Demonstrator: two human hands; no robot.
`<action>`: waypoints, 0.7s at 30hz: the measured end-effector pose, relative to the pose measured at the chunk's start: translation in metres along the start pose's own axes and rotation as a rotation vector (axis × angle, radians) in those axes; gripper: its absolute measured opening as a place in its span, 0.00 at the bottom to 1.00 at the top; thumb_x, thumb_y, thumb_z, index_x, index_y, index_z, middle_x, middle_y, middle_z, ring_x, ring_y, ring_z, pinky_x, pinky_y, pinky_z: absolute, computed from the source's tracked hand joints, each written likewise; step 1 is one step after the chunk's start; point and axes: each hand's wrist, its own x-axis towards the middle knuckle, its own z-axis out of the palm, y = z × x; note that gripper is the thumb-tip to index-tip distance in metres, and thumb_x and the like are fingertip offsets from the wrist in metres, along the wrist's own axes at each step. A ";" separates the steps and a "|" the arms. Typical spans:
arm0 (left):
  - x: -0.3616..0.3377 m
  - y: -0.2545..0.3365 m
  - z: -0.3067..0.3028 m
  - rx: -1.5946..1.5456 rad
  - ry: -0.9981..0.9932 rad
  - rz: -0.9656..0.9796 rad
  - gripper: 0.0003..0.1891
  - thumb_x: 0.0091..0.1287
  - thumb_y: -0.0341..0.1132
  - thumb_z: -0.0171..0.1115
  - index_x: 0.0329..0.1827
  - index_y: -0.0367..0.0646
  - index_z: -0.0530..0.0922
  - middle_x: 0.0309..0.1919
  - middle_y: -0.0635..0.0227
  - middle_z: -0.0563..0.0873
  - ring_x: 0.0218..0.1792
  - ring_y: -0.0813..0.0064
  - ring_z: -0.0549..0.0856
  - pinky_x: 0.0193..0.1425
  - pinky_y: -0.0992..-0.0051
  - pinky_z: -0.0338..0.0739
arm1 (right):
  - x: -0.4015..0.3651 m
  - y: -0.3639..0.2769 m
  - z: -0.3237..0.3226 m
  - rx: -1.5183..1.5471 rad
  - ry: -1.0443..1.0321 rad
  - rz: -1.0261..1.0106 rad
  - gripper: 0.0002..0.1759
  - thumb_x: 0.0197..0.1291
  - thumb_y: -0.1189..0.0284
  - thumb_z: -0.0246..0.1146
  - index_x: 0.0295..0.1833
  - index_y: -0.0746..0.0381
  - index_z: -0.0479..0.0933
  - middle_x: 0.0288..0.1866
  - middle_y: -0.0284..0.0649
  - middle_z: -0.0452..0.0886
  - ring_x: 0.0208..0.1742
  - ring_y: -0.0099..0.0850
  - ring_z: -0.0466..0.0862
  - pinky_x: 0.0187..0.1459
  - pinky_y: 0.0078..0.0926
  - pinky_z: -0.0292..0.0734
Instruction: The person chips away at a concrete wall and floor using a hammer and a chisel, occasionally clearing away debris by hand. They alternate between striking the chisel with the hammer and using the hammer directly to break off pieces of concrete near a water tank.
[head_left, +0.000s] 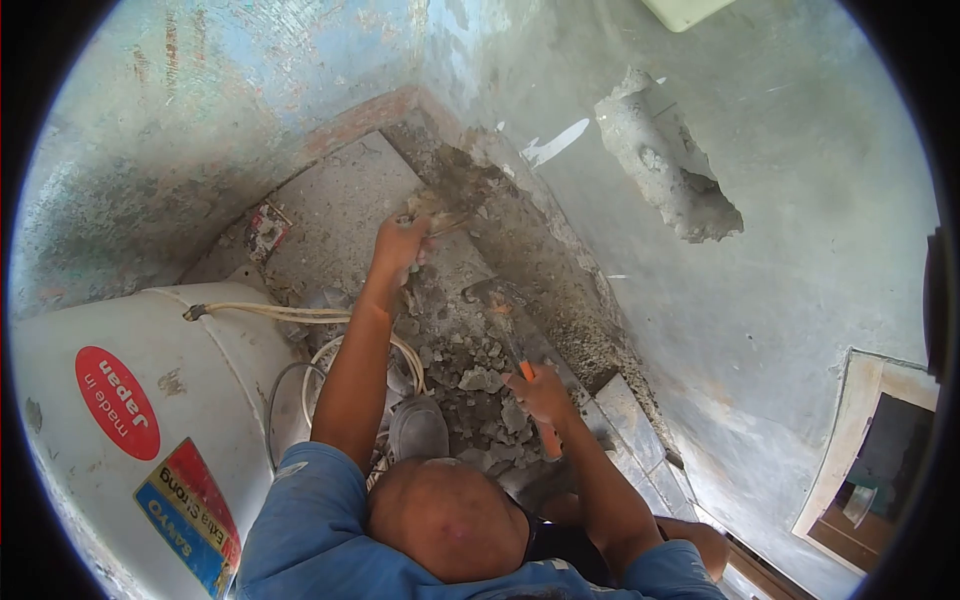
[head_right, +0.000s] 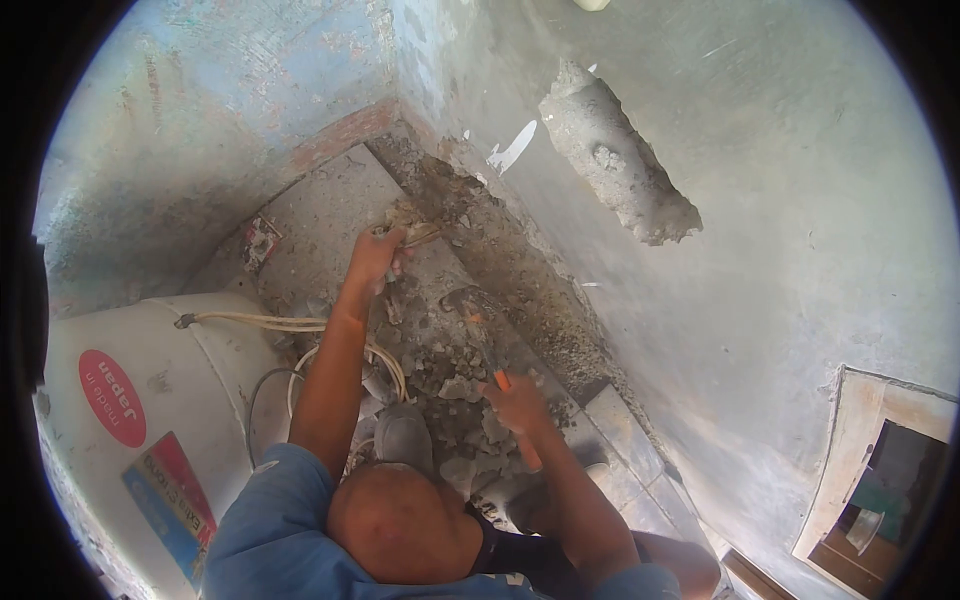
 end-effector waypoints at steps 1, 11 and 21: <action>-0.008 0.003 -0.007 -0.068 -0.023 -0.018 0.08 0.66 0.33 0.60 0.38 0.35 0.78 0.21 0.66 0.78 0.25 0.74 0.83 0.18 0.75 0.67 | -0.006 -0.010 0.000 0.144 -0.063 0.079 0.17 0.62 0.62 0.65 0.27 0.60 0.70 0.19 0.31 0.71 0.18 0.21 0.70 0.20 0.25 0.64; -0.022 -0.045 -0.070 0.039 0.125 -0.213 0.10 0.66 0.38 0.59 0.40 0.40 0.79 0.22 0.69 0.82 0.17 0.81 0.75 0.19 0.76 0.67 | 0.019 0.012 -0.001 0.580 -0.534 0.114 0.12 0.66 0.61 0.61 0.34 0.58 0.74 0.21 0.28 0.70 0.19 0.19 0.67 0.20 0.23 0.63; 0.025 -0.076 -0.101 0.620 0.132 -0.210 0.13 0.69 0.39 0.58 0.47 0.36 0.78 0.26 0.66 0.79 0.25 0.74 0.77 0.30 0.71 0.74 | 0.070 0.040 0.007 0.214 -0.551 -0.095 0.21 0.57 0.55 0.65 0.31 0.65 0.77 0.21 0.38 0.75 0.20 0.31 0.76 0.25 0.31 0.75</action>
